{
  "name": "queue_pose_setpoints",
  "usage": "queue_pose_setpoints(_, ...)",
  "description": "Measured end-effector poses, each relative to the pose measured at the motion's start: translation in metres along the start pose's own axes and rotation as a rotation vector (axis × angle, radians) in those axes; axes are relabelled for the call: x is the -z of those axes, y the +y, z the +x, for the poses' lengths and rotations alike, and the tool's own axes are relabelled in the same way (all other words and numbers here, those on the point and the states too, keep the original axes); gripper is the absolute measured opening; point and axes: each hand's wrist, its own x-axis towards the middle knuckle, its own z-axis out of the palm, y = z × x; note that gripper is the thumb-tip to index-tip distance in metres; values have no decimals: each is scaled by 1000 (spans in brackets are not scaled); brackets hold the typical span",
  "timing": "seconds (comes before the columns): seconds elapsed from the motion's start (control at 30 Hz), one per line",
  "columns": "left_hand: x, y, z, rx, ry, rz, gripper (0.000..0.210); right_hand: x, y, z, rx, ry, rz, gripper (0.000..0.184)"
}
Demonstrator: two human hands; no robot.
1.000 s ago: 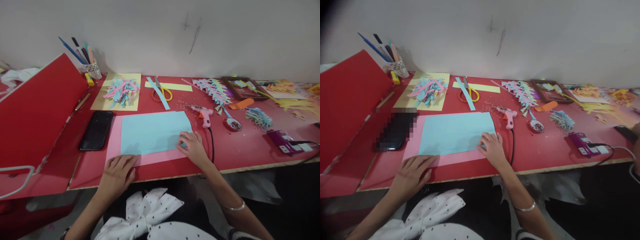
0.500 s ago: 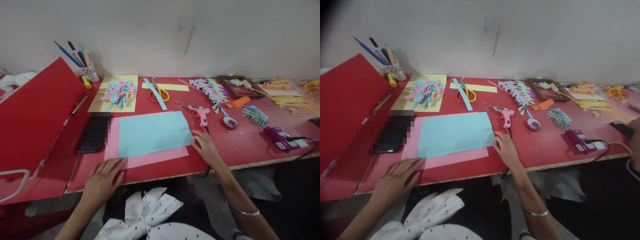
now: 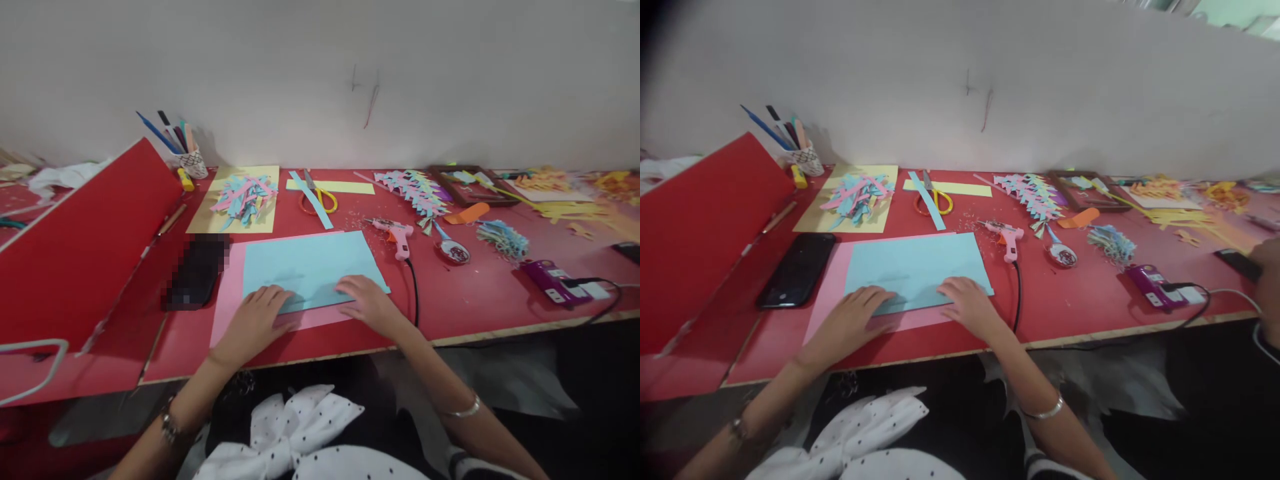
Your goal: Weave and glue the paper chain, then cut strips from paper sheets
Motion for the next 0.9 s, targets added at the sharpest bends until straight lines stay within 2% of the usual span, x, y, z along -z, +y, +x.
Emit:
queue_pose_setpoints(0.07,-2,5,16,-109,-38,-25,26,-6,-5,12,77,-90,-50,12)
queue_pose_setpoints(0.17,-4,8,33,-234,-9,55,12,-10,-8,24,170,-89,-173,11)
queue_pose_setpoints(0.23,-1,7,40,-257,28,93,9,-9,-11,31,228,-7,-230,19)
queue_pose_setpoints(0.33,10,4,51,-250,68,106,19,-1,-19,45,290,186,-293,24)
queue_pose_setpoints(0.43,31,-1,59,-310,140,72,28,13,-26,60,351,363,-310,25)
queue_pose_setpoints(0.53,55,-10,61,-416,213,10,31,31,-26,70,403,440,-267,23)
queue_pose_setpoints(0.7,81,-27,52,-455,215,-20,33,56,-14,68,386,438,-189,21)
queue_pose_setpoints(0.9,87,-48,38,-364,74,-50,37,71,12,49,260,372,-185,21)
